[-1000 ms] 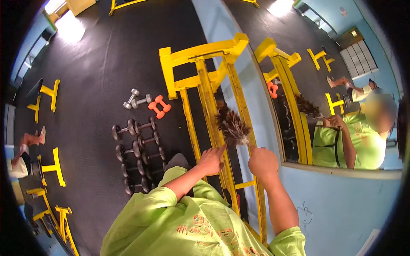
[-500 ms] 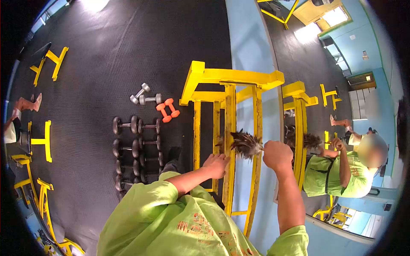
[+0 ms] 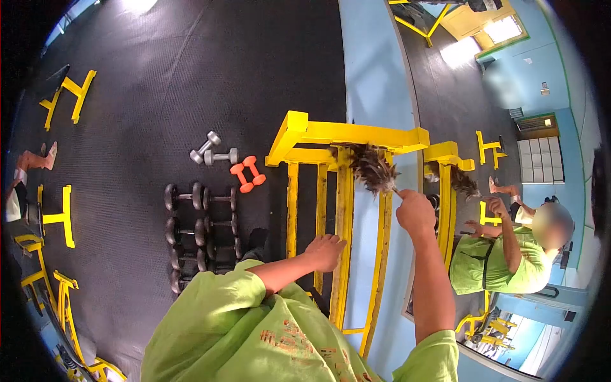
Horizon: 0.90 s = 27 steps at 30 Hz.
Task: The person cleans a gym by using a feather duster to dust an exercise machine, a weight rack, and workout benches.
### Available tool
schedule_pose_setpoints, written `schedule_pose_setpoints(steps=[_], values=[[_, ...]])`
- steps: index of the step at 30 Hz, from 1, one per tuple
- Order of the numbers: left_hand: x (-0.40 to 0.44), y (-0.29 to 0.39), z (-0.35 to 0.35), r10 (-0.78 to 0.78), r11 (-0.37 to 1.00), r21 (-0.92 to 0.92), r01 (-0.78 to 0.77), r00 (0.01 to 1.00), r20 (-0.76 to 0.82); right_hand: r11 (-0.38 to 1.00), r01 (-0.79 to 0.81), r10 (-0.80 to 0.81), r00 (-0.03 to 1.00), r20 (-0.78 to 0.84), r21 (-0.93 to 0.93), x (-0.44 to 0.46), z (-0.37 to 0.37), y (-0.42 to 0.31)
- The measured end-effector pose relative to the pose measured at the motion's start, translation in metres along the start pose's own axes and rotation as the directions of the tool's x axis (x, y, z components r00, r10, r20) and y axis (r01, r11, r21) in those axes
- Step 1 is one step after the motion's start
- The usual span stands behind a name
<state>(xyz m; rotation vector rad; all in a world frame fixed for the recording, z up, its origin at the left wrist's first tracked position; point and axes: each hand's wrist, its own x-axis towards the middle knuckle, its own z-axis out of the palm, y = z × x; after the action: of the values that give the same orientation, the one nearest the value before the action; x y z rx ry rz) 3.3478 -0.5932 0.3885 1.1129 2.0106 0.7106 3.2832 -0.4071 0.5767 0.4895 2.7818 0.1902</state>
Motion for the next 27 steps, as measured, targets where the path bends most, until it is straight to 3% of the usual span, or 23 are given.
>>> schedule_pose_setpoints(steps=[5,8,12,15,17,18,20,21,25,27], values=[[-0.006,-0.007,-0.024,-0.023,1.000,-0.017,0.023,0.999,0.026,0.983,-0.177,0.178,0.984,0.021,-0.040,-0.005,-0.004,0.010],[-0.002,-0.012,-0.013,-0.010,1.000,0.012,0.010,1.000,0.016,0.994,-0.106,0.106,0.994,0.013,-0.038,-0.012,-0.019,0.004],[0.001,-0.005,-0.009,0.019,1.000,0.002,-0.019,0.999,0.028,0.987,-0.119,0.123,0.992,0.033,-0.104,-0.033,-0.020,0.016],[0.003,0.000,0.000,0.058,0.998,0.009,-0.058,0.998,0.037,0.970,-0.109,0.146,0.976,0.163,-0.217,-0.083,-0.027,0.023],[0.007,0.000,0.011,0.107,0.992,0.071,-0.106,0.994,-0.008,0.946,-0.184,0.269,0.905,0.329,-0.268,-0.114,-0.031,0.018],[0.006,0.007,0.004,0.131,0.988,0.075,-0.131,0.991,0.008,0.940,-0.211,0.296,0.897,0.329,-0.269,-0.124,-0.025,0.018],[0.004,0.023,-0.009,0.111,0.992,0.050,-0.120,0.983,0.148,0.958,-0.284,0.288,0.943,0.168,-0.049,-0.147,0.000,0.021],[0.005,0.027,-0.003,0.150,0.985,0.073,-0.159,0.981,0.121,0.938,-0.348,0.346,0.926,0.148,-0.015,-0.160,0.013,0.022],[0.012,0.041,0.015,0.194,0.973,0.093,-0.212,0.965,0.174,0.898,-0.422,0.438,0.836,0.330,-0.123,-0.216,0.025,0.029],[0.013,0.047,0.024,0.234,0.955,0.128,-0.266,0.946,0.223,0.862,-0.494,0.501,0.793,0.345,-0.116,-0.239,0.035,0.036]])
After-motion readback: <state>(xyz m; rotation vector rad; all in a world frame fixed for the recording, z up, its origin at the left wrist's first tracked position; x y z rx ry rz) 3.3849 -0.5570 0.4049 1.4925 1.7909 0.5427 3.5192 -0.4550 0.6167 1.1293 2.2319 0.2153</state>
